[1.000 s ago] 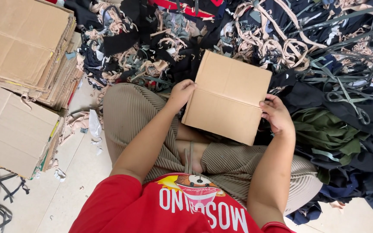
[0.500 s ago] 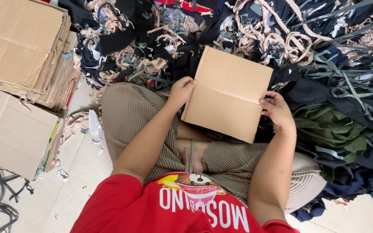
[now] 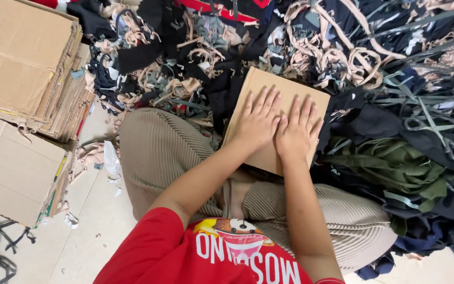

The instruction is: The person sits on the floor and cuts strips of black fabric with scissors. The person first handles and arranges various fabric scraps and cardboard pieces, then picks up a long piece of black fabric and cuts it into multiple smaller segments using scissors.

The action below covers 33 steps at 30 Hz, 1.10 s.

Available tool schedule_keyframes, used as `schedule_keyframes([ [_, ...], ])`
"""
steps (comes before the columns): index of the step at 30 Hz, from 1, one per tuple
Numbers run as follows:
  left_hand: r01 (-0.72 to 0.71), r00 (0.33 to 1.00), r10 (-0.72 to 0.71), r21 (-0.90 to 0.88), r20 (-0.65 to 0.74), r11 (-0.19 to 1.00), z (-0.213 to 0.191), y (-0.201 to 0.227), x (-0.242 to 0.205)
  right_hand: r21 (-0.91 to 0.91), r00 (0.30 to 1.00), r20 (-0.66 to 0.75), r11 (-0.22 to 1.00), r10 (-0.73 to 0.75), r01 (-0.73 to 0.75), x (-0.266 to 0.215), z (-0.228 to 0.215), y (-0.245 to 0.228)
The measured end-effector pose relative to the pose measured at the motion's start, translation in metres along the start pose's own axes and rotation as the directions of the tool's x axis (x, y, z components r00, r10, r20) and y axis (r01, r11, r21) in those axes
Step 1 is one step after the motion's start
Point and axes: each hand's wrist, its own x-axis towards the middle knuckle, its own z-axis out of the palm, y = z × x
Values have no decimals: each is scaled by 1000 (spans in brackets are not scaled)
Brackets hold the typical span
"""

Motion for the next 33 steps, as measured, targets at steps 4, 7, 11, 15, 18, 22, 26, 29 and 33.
schedule_keyframes([
  [4,-24,999,24,-3,27,1000,13,-1,-8,-17,1000,-28,1000,-9,8,-2,22,9],
  [7,10,1000,-10,4,-10,1000,14,-6,4,17,992,-109,998,-60,62,15,28,9],
  [11,23,999,-22,-10,23,1000,23,-7,5,11,1000,-12,1000,-22,22,19,30,10],
  [15,33,999,-32,-28,42,999,27,-8,5,-4,1000,23,1000,-18,18,22,31,10],
  [18,28,999,-27,-20,34,999,30,-12,7,1,1000,27,1000,-13,13,25,31,9],
  [22,10,1000,-10,-9,25,1000,12,-14,15,-1,1000,-10,1000,-25,25,32,27,5],
  [26,47,969,-33,-51,244,998,5,-7,12,-33,996,90,999,25,-22,22,22,10],
  [29,49,968,-29,-74,248,996,-21,1,16,124,999,-35,992,-8,13,30,7,27],
  [33,-81,990,95,-126,109,989,-26,14,9,71,819,-573,997,25,19,84,9,134],
])
